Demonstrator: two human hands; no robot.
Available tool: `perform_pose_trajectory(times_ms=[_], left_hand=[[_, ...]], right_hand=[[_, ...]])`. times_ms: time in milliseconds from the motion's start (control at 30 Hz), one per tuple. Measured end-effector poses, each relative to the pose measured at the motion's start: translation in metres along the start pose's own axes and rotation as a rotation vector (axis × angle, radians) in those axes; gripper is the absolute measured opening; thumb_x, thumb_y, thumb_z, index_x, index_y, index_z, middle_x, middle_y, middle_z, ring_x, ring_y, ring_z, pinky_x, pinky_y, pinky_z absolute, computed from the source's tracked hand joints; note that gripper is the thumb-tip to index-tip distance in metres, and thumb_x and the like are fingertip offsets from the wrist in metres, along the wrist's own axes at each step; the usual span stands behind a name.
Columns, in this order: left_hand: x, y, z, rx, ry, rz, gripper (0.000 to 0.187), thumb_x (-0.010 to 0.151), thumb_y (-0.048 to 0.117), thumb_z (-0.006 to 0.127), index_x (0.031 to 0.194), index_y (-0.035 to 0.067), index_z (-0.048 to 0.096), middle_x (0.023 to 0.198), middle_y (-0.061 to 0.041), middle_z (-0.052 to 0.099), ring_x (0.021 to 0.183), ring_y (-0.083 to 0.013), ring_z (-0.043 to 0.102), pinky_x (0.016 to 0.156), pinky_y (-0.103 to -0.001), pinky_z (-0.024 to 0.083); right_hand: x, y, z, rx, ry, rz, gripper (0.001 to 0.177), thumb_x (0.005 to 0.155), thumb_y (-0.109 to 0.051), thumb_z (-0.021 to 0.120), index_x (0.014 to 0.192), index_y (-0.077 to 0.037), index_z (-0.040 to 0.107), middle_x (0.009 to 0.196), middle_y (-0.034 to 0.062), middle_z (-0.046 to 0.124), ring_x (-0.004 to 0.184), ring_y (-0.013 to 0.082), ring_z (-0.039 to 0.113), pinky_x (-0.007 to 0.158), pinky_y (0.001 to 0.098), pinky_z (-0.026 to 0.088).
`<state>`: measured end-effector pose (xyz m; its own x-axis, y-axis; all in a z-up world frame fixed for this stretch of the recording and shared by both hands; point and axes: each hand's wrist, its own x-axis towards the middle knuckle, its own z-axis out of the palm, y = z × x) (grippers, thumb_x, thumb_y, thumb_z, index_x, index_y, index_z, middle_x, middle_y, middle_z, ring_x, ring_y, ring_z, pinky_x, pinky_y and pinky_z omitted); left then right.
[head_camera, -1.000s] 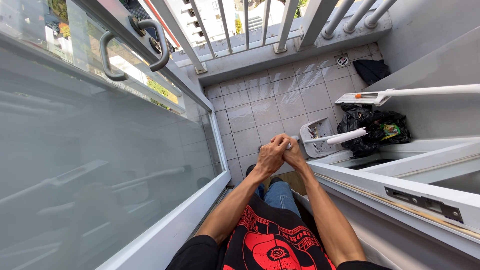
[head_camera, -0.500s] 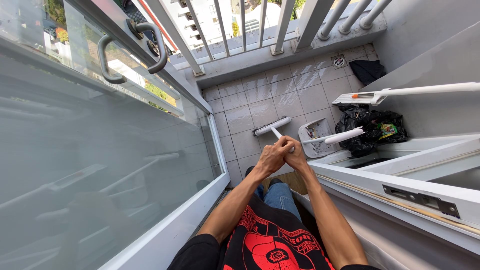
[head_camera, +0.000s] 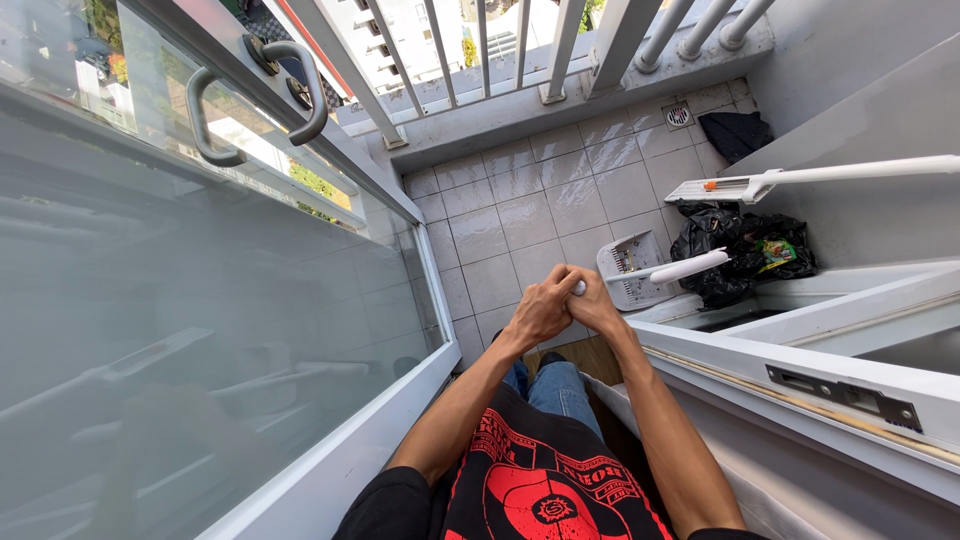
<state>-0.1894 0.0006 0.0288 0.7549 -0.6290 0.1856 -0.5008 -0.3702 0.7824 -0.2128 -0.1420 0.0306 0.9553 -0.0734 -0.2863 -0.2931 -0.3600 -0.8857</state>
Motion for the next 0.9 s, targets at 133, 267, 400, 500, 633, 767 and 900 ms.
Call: perform_pose_trajectory(times_ms=[133,267,400,500,633,767,900], left_hand=[[-0.010,-0.012,0.008,0.008,-0.020,-0.023,0.054,0.072,-0.001,0.069,0.125,0.004,0.058,0.114,-0.014,0.062,0.081,-0.0354,0.070,0.066,-0.041,0.059],[-0.013,-0.018,0.010,0.048,-0.022,-0.057,0.050,0.075,-0.001,0.068,0.125,0.004,0.059,0.117,-0.010,0.063,0.075,-0.0308,0.071,0.060,-0.037,0.058],[-0.011,-0.022,0.008,0.117,-0.018,-0.026,0.041,0.079,-0.001,0.067,0.119,0.005,0.060,0.122,-0.006,0.065,0.073,-0.0294,0.071,0.057,-0.039,0.056],[-0.015,-0.028,0.016,0.180,-0.023,-0.059,0.040,0.079,-0.002,0.067,0.118,0.008,0.062,0.118,-0.007,0.065,0.071,-0.0298,0.071,0.055,-0.040,0.056],[-0.014,-0.031,0.025,0.204,0.105,0.046,0.044,0.075,-0.003,0.066,0.117,0.010,0.062,0.118,-0.008,0.064,0.075,-0.0291,0.072,0.058,-0.037,0.058],[-0.010,-0.043,0.043,0.267,0.089,0.058,0.036,0.083,0.000,0.068,0.117,0.009,0.062,0.111,-0.011,0.064,0.070,-0.0259,0.071,0.058,-0.035,0.058],[-0.008,-0.048,0.053,0.343,0.079,0.080,0.029,0.086,0.001,0.068,0.113,0.010,0.063,0.105,-0.011,0.064,0.069,-0.0242,0.071,0.055,-0.035,0.057]], right_hand=[[0.003,0.022,0.015,0.035,-0.008,0.015,0.013,0.089,-0.009,0.061,0.098,-0.002,0.068,0.079,0.0083,0.072,0.076,0.0139,0.066,0.063,0.0336,0.052],[0.004,0.035,0.027,0.138,0.004,0.027,0.009,0.090,-0.008,0.062,0.095,-0.002,0.067,0.079,0.0062,0.069,0.074,0.0128,0.063,0.060,0.0318,0.051],[0.006,0.033,0.034,0.277,-0.014,-0.033,0.006,0.090,-0.007,0.064,0.092,-0.001,0.065,0.078,0.0027,0.065,0.072,0.0109,0.060,0.057,0.0294,0.049],[0.009,0.046,0.041,0.315,-0.032,-0.042,0.007,0.091,-0.007,0.068,0.092,0.000,0.067,0.077,0.0026,0.064,0.071,0.0107,0.059,0.057,0.0283,0.049],[0.010,0.033,0.031,0.359,-0.053,-0.129,0.009,0.089,-0.007,0.070,0.095,-0.001,0.068,0.082,0.0034,0.066,0.076,0.0100,0.060,0.062,0.0266,0.050],[0.011,0.028,0.023,0.303,-0.036,-0.211,0.010,0.089,-0.005,0.068,0.099,-0.002,0.069,0.086,0.0039,0.068,0.078,0.0093,0.060,0.063,0.0257,0.050],[0.011,0.029,0.021,0.206,0.013,-0.273,0.010,0.089,-0.003,0.070,0.098,-0.003,0.068,0.086,0.0041,0.068,0.077,0.0091,0.060,0.062,0.0257,0.049]])
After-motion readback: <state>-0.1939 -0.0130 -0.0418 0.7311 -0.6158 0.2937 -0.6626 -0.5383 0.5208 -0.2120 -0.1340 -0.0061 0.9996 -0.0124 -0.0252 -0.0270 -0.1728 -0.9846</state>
